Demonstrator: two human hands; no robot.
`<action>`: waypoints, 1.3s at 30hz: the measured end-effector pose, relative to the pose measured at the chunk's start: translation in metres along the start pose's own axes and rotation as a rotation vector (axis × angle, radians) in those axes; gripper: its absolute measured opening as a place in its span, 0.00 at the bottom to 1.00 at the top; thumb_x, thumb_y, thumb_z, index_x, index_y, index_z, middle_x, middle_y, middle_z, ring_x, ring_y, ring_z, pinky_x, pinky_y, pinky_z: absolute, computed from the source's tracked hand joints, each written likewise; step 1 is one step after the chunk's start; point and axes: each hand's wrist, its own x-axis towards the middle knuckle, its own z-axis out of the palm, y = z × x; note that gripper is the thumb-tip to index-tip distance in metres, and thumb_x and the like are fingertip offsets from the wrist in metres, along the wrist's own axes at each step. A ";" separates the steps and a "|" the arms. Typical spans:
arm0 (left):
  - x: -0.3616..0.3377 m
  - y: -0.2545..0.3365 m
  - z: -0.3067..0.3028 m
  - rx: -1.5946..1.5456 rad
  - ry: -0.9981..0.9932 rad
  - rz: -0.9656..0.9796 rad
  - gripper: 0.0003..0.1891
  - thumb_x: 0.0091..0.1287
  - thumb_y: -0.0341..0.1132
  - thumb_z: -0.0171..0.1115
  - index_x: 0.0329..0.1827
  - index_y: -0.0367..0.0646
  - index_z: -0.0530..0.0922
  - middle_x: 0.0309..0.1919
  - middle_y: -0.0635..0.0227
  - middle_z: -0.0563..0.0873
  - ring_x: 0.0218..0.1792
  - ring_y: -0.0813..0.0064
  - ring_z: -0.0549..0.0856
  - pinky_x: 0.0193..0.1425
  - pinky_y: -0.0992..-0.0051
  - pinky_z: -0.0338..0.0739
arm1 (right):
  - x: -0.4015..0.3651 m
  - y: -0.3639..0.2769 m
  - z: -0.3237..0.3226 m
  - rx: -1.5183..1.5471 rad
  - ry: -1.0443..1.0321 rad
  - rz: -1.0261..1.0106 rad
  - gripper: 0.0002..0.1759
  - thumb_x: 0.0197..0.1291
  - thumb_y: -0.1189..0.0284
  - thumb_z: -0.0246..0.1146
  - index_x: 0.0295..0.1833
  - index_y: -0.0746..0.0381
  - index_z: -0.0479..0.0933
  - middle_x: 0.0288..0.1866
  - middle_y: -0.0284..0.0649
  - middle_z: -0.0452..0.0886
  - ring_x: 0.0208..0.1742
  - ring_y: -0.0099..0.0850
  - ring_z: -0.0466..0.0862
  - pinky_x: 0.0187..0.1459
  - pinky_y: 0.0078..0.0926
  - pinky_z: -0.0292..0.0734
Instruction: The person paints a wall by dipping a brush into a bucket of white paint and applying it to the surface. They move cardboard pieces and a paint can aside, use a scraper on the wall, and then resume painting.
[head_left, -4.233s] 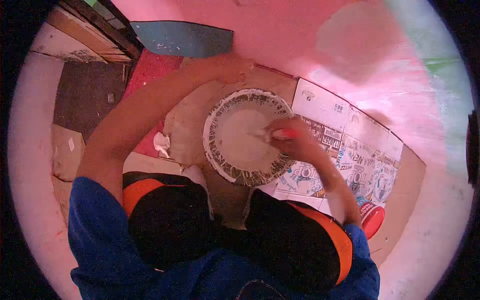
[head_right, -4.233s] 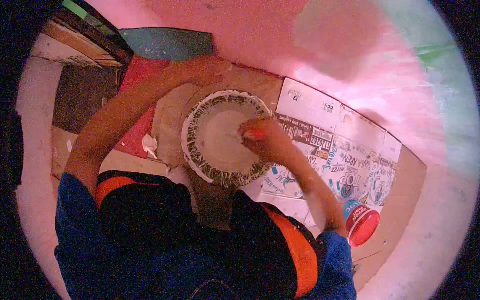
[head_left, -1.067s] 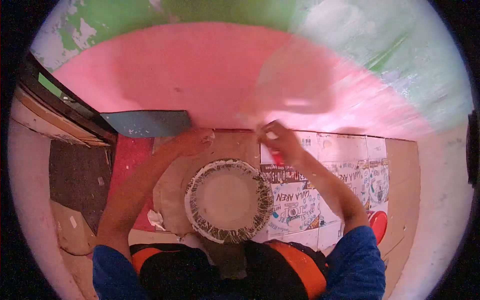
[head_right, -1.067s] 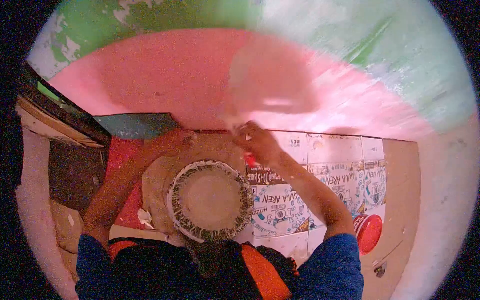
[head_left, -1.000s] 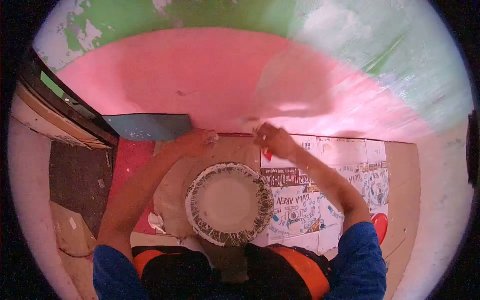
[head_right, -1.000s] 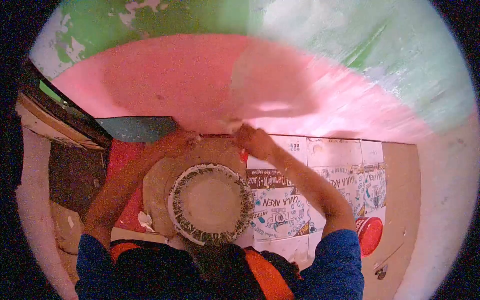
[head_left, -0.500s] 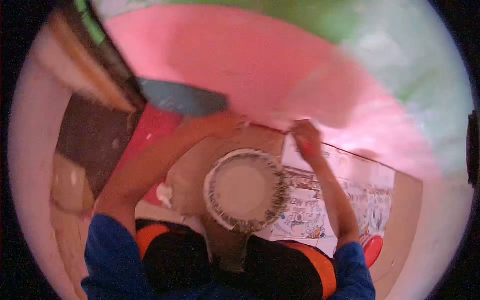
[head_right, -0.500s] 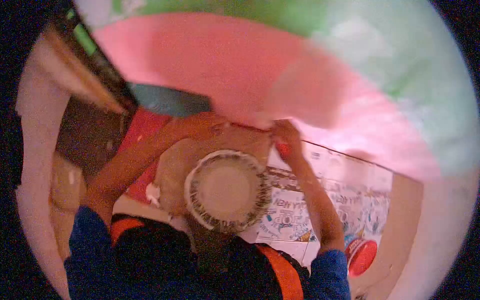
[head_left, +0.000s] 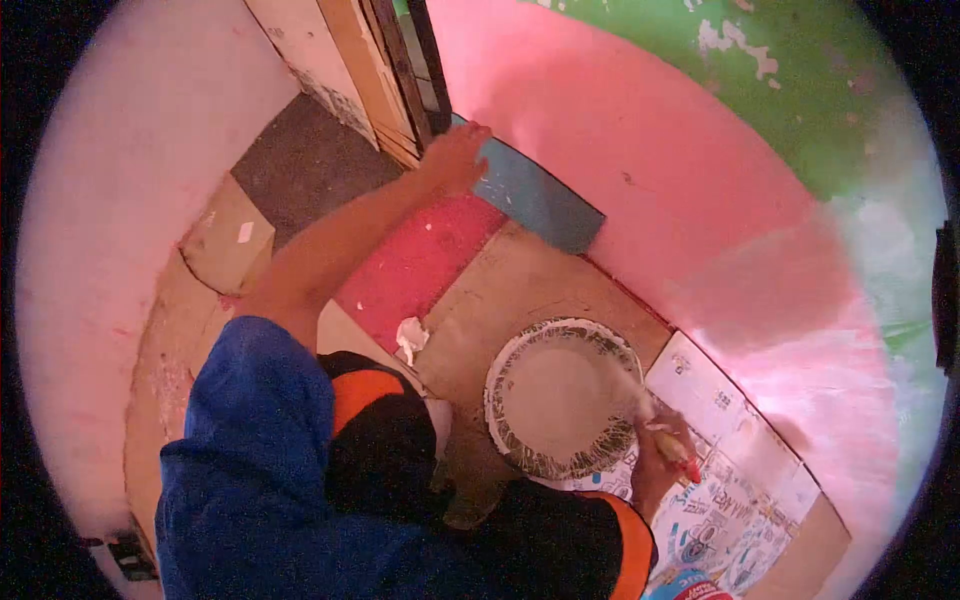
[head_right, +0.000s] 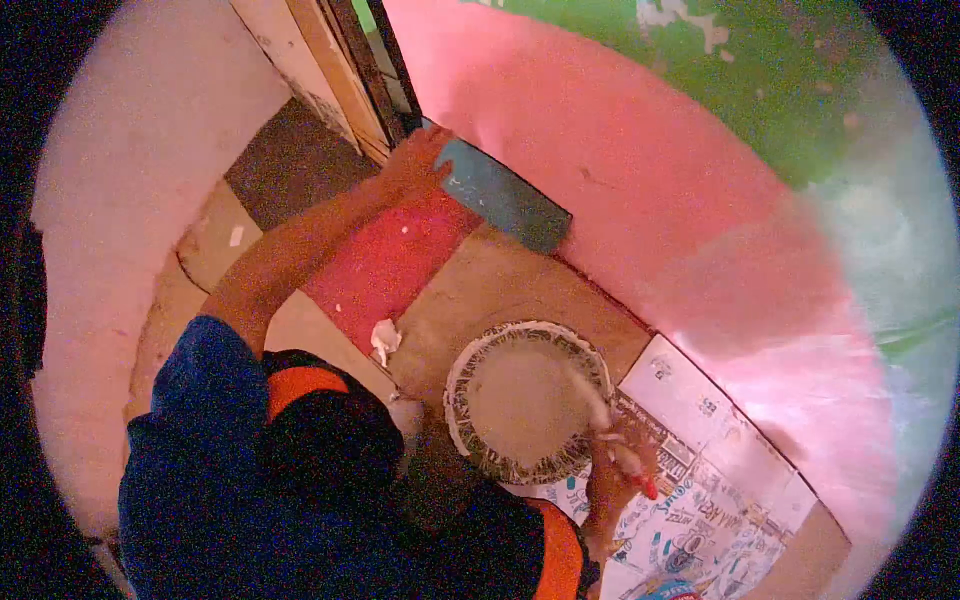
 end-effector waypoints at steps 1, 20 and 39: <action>0.000 -0.010 -0.010 0.048 -0.055 -0.071 0.26 0.52 0.34 0.56 0.55 0.39 0.63 0.51 0.53 0.68 0.53 0.52 0.68 0.58 0.61 0.63 | -0.001 0.007 -0.008 -0.064 -0.194 -0.212 0.05 0.47 0.75 0.61 0.30 0.65 0.74 0.27 0.39 0.76 0.29 0.29 0.75 0.34 0.24 0.70; 0.021 -0.142 -0.063 1.329 -0.150 0.248 0.18 0.56 0.39 0.49 0.51 0.53 0.70 0.56 0.70 0.67 0.62 0.68 0.59 0.63 0.49 0.47 | -0.012 0.022 -0.024 -0.524 -0.438 -0.398 0.10 0.37 0.75 0.65 0.31 0.61 0.76 0.31 0.43 0.78 0.34 0.41 0.77 0.37 0.33 0.72; 0.029 -0.149 -0.086 1.036 -0.172 0.461 0.15 0.52 0.38 0.52 0.41 0.45 0.78 0.48 0.70 0.74 0.58 0.69 0.63 0.67 0.56 0.44 | -0.049 -0.017 0.024 -0.518 -0.139 -0.207 0.12 0.36 0.78 0.64 0.32 0.64 0.76 0.30 0.44 0.77 0.35 0.39 0.76 0.38 0.30 0.70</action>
